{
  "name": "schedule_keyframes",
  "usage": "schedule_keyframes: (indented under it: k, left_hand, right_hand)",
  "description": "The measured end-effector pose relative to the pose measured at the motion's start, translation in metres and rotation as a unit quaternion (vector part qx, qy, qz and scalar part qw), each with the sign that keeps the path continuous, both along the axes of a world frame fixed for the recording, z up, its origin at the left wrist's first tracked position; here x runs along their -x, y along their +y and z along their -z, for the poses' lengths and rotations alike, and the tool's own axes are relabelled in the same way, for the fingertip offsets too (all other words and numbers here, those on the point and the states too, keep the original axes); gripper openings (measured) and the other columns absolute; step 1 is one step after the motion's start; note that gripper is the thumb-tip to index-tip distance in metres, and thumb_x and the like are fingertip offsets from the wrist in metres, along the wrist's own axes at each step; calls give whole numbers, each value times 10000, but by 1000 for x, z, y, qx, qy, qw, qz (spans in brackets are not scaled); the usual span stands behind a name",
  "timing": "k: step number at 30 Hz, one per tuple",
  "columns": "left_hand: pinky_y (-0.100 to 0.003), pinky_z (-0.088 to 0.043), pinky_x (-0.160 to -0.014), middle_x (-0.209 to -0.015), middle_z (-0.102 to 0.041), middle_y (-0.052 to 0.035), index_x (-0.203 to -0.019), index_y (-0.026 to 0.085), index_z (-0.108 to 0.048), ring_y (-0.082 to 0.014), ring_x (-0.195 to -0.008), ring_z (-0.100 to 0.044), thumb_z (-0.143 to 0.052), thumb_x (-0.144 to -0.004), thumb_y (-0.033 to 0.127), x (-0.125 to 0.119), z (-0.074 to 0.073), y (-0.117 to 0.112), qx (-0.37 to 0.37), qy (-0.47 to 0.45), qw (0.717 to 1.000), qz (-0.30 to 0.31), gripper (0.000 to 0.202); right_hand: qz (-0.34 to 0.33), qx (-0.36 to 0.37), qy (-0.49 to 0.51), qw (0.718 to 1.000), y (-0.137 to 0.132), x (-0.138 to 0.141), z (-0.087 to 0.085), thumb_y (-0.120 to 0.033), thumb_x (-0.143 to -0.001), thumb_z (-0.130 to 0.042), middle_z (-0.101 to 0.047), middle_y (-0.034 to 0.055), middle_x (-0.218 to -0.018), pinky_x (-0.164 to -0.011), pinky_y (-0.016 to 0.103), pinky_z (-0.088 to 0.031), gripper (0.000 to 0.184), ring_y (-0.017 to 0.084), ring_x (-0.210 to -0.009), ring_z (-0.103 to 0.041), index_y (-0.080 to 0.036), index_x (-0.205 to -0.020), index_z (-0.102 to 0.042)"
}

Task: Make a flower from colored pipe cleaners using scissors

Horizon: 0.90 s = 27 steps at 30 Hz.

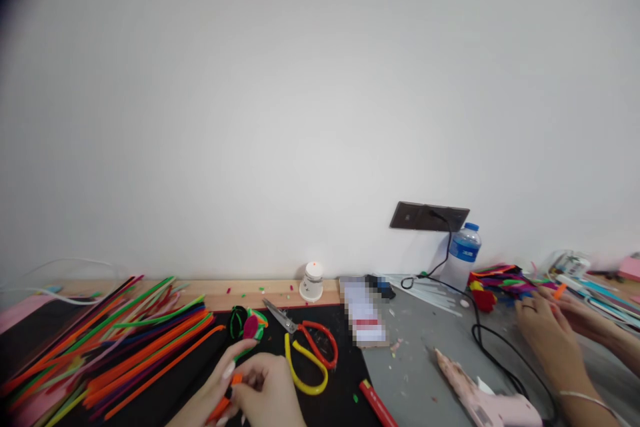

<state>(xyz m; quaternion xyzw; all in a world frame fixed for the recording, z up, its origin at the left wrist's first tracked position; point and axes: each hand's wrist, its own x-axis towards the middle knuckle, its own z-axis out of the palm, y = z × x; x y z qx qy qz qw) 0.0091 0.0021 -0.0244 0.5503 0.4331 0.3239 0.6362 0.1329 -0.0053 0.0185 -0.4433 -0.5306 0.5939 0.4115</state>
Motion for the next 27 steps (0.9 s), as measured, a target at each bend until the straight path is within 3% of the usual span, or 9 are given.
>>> schedule_keyframes:
  k: [2,5,7,9,12,13,16,24,27]
  left_hand:
    - [-190,-259,-368,-377,-327,117,-1250,170,-262,-104,-344,-347,-247,-733,695,-2,-12,-6,-54,37,998,-15,737]
    - [-228,-413,-536,-568,-591,28,-1177,182,-343,-151,-516,-550,-288,-795,580,-3,-34,-14,-122,82,987,-59,554]
    - [-236,-437,-620,-676,-643,3,-1142,199,-353,-177,-637,-609,-298,-827,477,3,-48,-16,-165,126,974,-88,424]
    - [-245,-432,-645,-717,-648,-21,-1053,198,-398,-201,-713,-622,-340,-830,395,15,-57,-12,-211,242,938,-133,303]
    - [-310,-422,-714,-923,-656,-97,-944,202,-481,-251,-849,-621,-345,-825,282,42,-60,1,-252,432,852,-151,198]
    - [-327,-425,-705,-894,-666,-102,-910,201,-506,-261,-821,-631,-347,-816,254,50,-59,5,-234,490,826,-149,192]
    - [-324,-435,-673,-798,-677,-104,-874,187,-538,-266,-789,-645,-346,-815,235,66,-54,12,-207,566,789,-123,207]
    - [-346,-432,-677,-827,-675,-141,-898,150,-537,-280,-789,-645,-313,-829,213,64,-45,15,-200,594,773,-96,243]
    - [-313,-417,-700,-838,-661,-110,-890,171,-511,-253,-801,-630,-303,-843,247,64,-47,16,-221,526,812,-122,226]
  right_hand:
    - [-7,-2,24,1000,0,1,1,-240,-606,-665,-502,-42,-419,-365,162,-332,164,83,-373,-484,-121,-600,-551]
    - [-10,-3,52,999,2,0,3,-299,-562,-717,-496,-44,-469,-366,157,-326,251,55,-383,-424,-114,-634,-565]
    - [5,-13,58,998,4,-2,5,-362,-590,-701,-490,-40,-491,-361,151,-312,293,43,-385,-388,-110,-661,-570]
    - [24,-23,57,998,6,-5,5,-437,-655,-633,-476,-38,-493,-345,148,-282,334,34,-368,-348,-110,-673,-567]
    - [48,-27,49,997,9,-10,3,-497,-709,-550,-460,-38,-489,-323,147,-236,385,29,-349,-304,-113,-670,-562]
    - [54,-27,45,997,10,-11,2,-501,-715,-538,-451,-40,-483,-320,147,-227,391,30,-346,-296,-115,-665,-560]
    - [61,-29,33,997,10,-12,2,-498,-729,-519,-439,-45,-476,-319,149,-217,387,32,-345,-288,-118,-666,-556]
    - [54,-32,12,998,9,-12,2,-501,-739,-498,-428,-45,-477,-321,154,-217,391,36,-347,-276,-121,-668,-558]
    - [69,-41,17,997,10,-13,2,-464,-763,-485,-430,-48,-486,-323,155,-208,348,38,-351,-277,-127,-706,-548]
